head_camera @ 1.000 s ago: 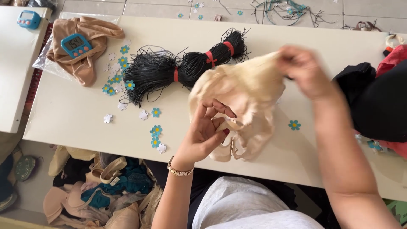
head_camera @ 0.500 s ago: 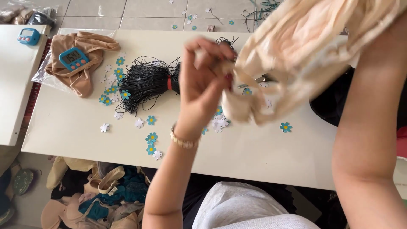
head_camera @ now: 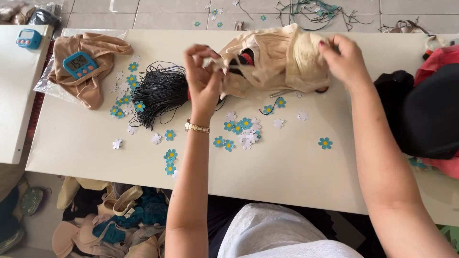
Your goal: The person works at a table, handling a beige fabric item and attaching small flower-shaped decorations to it. They also handle bundles of black hair extensions and use scissors to cut a red band from one of the bundles.
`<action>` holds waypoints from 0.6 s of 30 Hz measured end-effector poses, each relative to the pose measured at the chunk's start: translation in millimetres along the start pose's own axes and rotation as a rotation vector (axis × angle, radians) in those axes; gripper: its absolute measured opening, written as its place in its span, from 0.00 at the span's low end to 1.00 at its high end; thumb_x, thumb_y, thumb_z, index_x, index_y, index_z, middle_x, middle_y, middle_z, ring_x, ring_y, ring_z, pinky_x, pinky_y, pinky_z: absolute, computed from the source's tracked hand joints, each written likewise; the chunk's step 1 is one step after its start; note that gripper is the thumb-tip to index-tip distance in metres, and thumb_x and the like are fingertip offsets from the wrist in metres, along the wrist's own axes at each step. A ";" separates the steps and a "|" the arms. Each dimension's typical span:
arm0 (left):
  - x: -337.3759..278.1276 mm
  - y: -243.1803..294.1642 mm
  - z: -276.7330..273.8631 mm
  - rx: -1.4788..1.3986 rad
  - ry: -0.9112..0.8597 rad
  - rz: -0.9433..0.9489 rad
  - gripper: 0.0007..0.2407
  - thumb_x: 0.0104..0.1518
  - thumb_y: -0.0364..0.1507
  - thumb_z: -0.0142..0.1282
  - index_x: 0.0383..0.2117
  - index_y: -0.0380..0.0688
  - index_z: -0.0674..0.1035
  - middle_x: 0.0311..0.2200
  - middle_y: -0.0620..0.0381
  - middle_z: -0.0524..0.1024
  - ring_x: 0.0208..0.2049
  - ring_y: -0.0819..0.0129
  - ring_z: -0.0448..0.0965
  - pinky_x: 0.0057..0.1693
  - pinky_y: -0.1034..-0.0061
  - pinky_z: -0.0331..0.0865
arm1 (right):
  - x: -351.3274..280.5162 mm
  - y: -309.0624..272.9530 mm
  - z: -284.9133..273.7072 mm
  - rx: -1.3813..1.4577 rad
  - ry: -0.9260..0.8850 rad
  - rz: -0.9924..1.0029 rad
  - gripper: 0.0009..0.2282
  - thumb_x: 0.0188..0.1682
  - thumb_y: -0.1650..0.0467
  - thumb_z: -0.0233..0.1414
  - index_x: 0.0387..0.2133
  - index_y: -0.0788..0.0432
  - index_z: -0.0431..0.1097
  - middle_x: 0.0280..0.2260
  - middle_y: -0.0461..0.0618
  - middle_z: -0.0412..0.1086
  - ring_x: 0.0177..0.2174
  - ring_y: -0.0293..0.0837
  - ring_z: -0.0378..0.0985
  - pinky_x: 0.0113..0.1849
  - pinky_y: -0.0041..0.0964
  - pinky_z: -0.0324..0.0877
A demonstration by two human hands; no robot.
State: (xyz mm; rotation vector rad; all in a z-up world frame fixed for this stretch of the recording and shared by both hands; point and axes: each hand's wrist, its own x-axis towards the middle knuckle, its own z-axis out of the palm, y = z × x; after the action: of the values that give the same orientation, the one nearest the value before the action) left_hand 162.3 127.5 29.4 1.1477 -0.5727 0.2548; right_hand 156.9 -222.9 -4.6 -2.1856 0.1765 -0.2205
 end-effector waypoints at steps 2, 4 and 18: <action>-7.3 -5.1 -6.5 -0.028 -0.020 -0.120 0.17 0.58 0.09 0.40 0.49 0.43 0.63 0.41 0.53 0.68 0.28 0.75 0.68 0.32 0.83 0.71 | -6.2 2.0 -0.5 -0.109 -0.026 0.060 0.10 0.62 0.63 0.49 0.31 0.52 0.64 0.27 0.42 0.63 0.31 0.40 0.62 0.35 0.38 0.56; -11.2 -7.6 -10.2 -0.060 -0.040 -0.239 0.15 0.59 0.11 0.40 0.48 0.43 0.63 0.39 0.56 0.70 0.17 0.78 0.62 0.20 0.86 0.63 | -12.9 -4.4 -4.2 -0.221 -0.048 0.120 0.12 0.61 0.61 0.48 0.33 0.54 0.67 0.27 0.46 0.66 0.28 0.44 0.63 0.32 0.41 0.56; -33.4 8.2 -9.7 0.005 -0.150 -0.477 0.16 0.58 0.12 0.42 0.50 0.43 0.62 0.38 0.52 0.66 0.17 0.75 0.60 0.20 0.84 0.59 | -51.7 -32.4 -0.7 -0.338 0.164 -0.424 0.13 0.55 0.76 0.59 0.50 0.65 0.65 0.37 0.58 0.61 0.40 0.54 0.63 0.45 0.49 0.61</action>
State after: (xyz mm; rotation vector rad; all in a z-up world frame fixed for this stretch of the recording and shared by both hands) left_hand 133.6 142.8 14.7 1.2787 -0.4130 -0.2412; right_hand 107.9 -194.0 17.3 -2.5238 -0.1761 -0.6499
